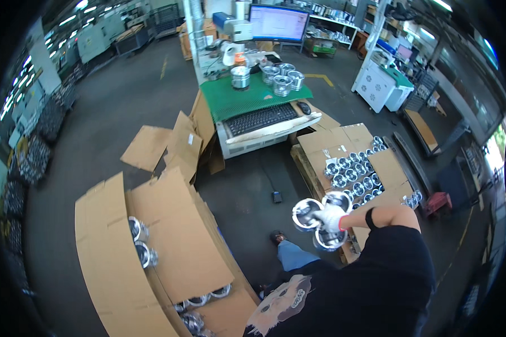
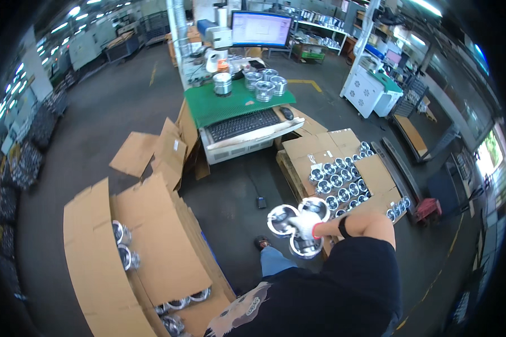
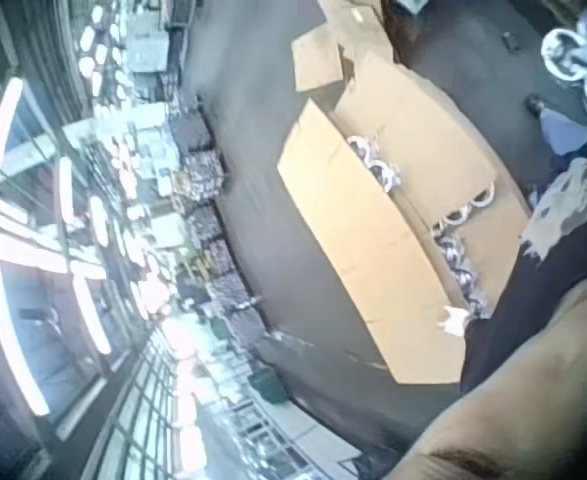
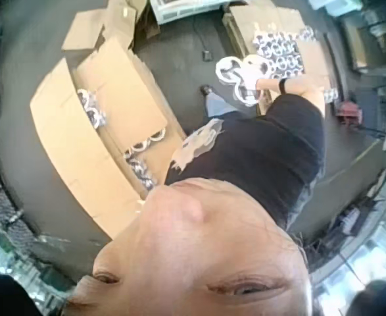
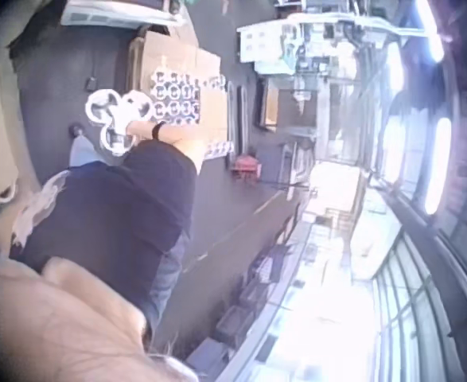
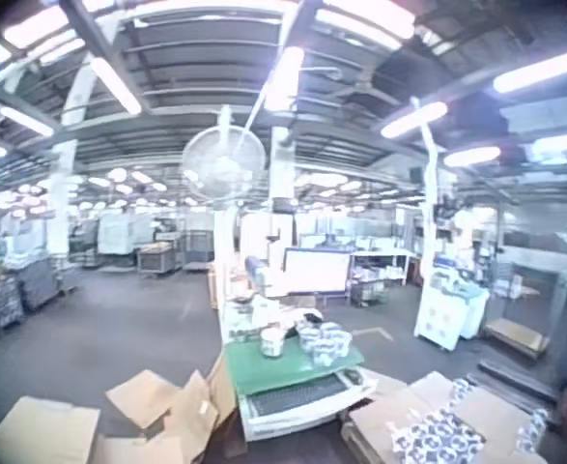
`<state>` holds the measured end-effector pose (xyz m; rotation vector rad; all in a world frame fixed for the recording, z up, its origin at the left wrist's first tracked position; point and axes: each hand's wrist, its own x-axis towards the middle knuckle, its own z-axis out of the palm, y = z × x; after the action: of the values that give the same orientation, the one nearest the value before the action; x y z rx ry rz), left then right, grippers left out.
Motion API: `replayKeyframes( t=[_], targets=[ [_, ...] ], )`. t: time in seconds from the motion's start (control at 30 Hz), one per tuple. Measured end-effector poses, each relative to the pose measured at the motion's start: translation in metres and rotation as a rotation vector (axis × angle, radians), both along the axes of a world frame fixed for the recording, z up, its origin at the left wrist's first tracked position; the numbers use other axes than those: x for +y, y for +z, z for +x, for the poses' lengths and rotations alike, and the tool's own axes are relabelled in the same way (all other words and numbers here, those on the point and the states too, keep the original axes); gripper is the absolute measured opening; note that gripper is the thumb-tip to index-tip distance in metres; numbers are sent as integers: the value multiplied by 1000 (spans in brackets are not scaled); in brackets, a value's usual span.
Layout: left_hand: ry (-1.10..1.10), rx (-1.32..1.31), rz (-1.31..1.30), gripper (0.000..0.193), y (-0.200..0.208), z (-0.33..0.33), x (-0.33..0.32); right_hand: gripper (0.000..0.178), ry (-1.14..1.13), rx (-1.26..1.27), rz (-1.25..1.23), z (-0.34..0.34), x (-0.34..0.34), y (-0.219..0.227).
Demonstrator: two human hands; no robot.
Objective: Inspecting metal pistons at a quality control station and organizing them in boxes.
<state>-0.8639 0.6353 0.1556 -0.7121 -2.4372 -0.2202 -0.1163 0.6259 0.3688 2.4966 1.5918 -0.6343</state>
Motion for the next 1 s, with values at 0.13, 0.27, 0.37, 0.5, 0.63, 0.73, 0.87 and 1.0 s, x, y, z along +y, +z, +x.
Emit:
replayKeyframes(
  t=[0.13,0.27,0.37,0.5,0.63,0.73,0.87,1.0],
  targets=[
    [-249,-32,-26,65,63,116,79,55,-312,9,-195,60,-42,-63],
    [-438,-32,-82,68,148,257,173,69,-632,122,-338,98,-58,-60],
    [-947,-592,-29,62,150,360,255,72,-730,210,-319,139,-59,-68],
    [-1058,-469,-332,61,172,492,322,50,-733,120,-222,185,-42,-75],
    [-1392,-372,-499,53,183,571,371,51,-546,80,-104,229,16,-52],
    [-1756,-488,-592,35,189,632,404,51,-456,85,-68,260,66,-41],
    [-2049,-776,-638,24,188,729,442,50,-236,67,-3,291,148,-24],
    [-2269,-996,-946,24,168,819,489,55,-89,111,-17,311,258,0]
  ],
)
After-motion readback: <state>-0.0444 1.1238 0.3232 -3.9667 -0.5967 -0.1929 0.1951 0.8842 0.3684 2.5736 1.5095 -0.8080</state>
